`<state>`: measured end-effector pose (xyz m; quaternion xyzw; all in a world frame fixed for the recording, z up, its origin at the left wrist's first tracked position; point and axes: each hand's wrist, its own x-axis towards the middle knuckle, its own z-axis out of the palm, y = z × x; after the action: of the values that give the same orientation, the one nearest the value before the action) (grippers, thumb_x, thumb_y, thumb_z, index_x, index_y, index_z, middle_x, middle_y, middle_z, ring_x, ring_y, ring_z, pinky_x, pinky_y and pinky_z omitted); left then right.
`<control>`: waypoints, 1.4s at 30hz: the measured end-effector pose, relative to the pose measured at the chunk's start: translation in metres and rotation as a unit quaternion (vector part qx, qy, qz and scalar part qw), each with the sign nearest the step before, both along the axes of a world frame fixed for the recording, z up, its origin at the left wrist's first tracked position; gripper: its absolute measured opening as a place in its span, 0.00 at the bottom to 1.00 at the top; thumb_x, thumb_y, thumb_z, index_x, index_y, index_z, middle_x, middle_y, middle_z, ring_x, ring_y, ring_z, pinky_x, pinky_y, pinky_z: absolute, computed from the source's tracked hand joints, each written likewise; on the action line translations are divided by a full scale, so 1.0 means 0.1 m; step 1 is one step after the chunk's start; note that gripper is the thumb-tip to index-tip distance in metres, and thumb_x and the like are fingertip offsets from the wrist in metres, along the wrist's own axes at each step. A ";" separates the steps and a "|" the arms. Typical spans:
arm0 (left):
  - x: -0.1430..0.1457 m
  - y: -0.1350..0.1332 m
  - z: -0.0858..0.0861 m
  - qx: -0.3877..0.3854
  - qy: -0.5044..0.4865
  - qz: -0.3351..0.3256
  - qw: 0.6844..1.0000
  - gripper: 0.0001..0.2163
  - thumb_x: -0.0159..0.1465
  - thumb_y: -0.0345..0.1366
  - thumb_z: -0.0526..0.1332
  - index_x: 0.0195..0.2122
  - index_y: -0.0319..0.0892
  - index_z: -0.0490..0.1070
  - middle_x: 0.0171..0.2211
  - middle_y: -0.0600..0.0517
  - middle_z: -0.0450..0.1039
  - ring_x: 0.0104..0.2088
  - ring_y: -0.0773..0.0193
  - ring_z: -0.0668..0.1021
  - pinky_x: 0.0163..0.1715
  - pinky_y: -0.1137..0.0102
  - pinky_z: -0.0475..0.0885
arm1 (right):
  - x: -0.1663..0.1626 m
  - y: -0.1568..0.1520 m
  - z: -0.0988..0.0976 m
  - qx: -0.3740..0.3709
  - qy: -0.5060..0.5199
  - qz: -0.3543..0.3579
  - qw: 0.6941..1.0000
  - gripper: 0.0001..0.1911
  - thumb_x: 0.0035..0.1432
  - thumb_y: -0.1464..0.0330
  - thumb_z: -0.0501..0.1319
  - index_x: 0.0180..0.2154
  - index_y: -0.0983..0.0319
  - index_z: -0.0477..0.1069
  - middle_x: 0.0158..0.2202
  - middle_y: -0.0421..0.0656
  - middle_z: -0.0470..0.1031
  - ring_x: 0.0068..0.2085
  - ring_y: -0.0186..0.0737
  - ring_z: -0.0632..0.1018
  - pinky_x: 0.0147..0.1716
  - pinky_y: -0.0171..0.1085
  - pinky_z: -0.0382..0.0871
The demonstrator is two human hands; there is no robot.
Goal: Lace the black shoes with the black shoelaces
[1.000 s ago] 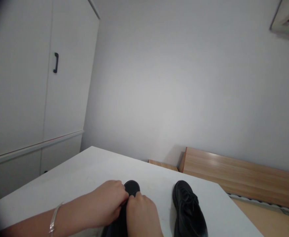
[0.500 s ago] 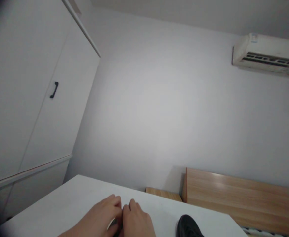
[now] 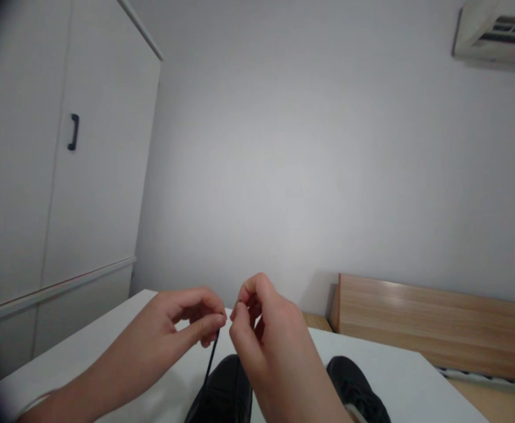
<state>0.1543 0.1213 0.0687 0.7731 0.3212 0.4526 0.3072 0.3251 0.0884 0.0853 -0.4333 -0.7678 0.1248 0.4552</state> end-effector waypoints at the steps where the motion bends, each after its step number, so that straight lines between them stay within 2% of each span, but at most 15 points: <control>1: 0.01 0.00 0.00 -0.023 -0.018 -0.008 1.000 0.09 0.63 0.39 0.62 0.29 0.42 0.76 0.22 0.56 0.74 0.26 0.65 0.74 0.28 0.73 0.66 | 0.01 -0.02 0.00 -0.002 0.001 0.003 1.000 0.05 0.61 0.65 0.52 0.33 0.57 0.62 0.26 0.37 0.70 0.25 0.34 0.70 0.22 0.32 0.61; 5: 0.03 0.00 -0.01 -0.052 -0.078 -0.040 0.995 0.09 0.61 0.39 0.64 0.29 0.40 0.78 0.23 0.54 0.76 0.26 0.64 0.76 0.29 0.72 0.69 | 0.00 -0.07 0.02 -0.020 0.029 0.038 0.999 0.04 0.61 0.65 0.54 0.33 0.57 0.64 0.26 0.37 0.72 0.28 0.35 0.75 0.25 0.32 0.67; 7: 0.04 0.00 -0.02 -0.044 -0.097 -0.033 0.994 0.09 0.61 0.39 0.63 0.29 0.40 0.78 0.22 0.53 0.76 0.26 0.65 0.76 0.29 0.73 0.70 | -0.03 -0.05 0.01 -0.020 0.057 0.050 0.997 0.04 0.62 0.66 0.55 0.34 0.57 0.64 0.26 0.37 0.73 0.29 0.35 0.77 0.27 0.33 0.70; 14: -0.05 0.11 -0.07 0.110 -0.145 0.094 0.979 0.07 0.64 0.36 0.62 0.29 0.42 0.74 0.24 0.56 0.74 0.27 0.67 0.76 0.29 0.75 0.68 | -0.06 0.14 -0.08 0.109 0.146 -0.039 0.983 0.05 0.65 0.63 0.56 0.37 0.57 0.66 0.30 0.39 0.76 0.34 0.38 0.81 0.33 0.37 0.74; 19: -0.08 0.20 -0.09 0.128 -0.154 0.117 0.973 0.07 0.65 0.36 0.61 0.30 0.41 0.74 0.24 0.56 0.74 0.28 0.67 0.77 0.29 0.74 0.69 | -0.03 0.23 -0.12 0.153 0.167 -0.066 0.972 0.06 0.66 0.63 0.57 0.39 0.58 0.67 0.33 0.40 0.75 0.36 0.38 0.80 0.35 0.38 0.73; 22: -0.05 0.19 -0.09 0.085 -0.142 0.087 0.982 0.08 0.63 0.37 0.62 0.30 0.41 0.76 0.24 0.55 0.76 0.27 0.66 0.77 0.29 0.73 0.70 | -0.04 0.22 -0.13 0.122 0.147 -0.037 0.981 0.06 0.66 0.63 0.57 0.38 0.58 0.67 0.32 0.40 0.75 0.34 0.37 0.79 0.34 0.37 0.72; 25: -0.01 0.16 -0.09 0.005 -0.128 0.033 0.991 0.08 0.62 0.37 0.63 0.29 0.39 0.77 0.22 0.54 0.76 0.26 0.65 0.77 0.29 0.72 0.71 | -0.06 0.20 -0.14 0.062 0.132 0.005 0.989 0.07 0.65 0.63 0.58 0.37 0.59 0.68 0.30 0.39 0.74 0.32 0.37 0.77 0.32 0.37 0.71; 29: 0.01 0.14 -0.07 -0.082 -0.154 -0.041 0.984 0.08 0.59 0.37 0.65 0.29 0.38 0.78 0.22 0.53 0.75 0.26 0.65 0.76 0.30 0.72 0.72 | -0.09 0.16 -0.12 0.007 0.127 0.046 0.991 0.07 0.64 0.63 0.59 0.35 0.60 0.68 0.30 0.39 0.74 0.31 0.36 0.75 0.32 0.37 0.70; 35: -0.03 0.17 -0.06 -0.113 -0.172 -0.088 0.975 0.07 0.57 0.37 0.68 0.27 0.38 0.79 0.23 0.52 0.75 0.28 0.65 0.75 0.32 0.72 0.72 | -0.08 0.16 -0.08 -0.020 0.122 0.083 0.989 0.07 0.63 0.63 0.60 0.35 0.60 0.70 0.31 0.39 0.73 0.34 0.37 0.76 0.34 0.38 0.70; 42: -0.05 0.24 -0.12 -0.123 -0.160 -0.135 0.970 0.09 0.59 0.39 0.68 0.30 0.36 0.79 0.27 0.52 0.76 0.31 0.65 0.75 0.36 0.71 0.70 | -0.12 0.25 -0.16 -0.005 0.099 0.052 0.994 0.08 0.62 0.63 0.60 0.36 0.61 0.72 0.35 0.42 0.74 0.36 0.40 0.76 0.37 0.41 0.70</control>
<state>0.1490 0.1451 0.0566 0.6830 0.2138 0.4816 0.5058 0.3135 0.1136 0.0697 -0.3805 -0.7399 0.1949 0.5193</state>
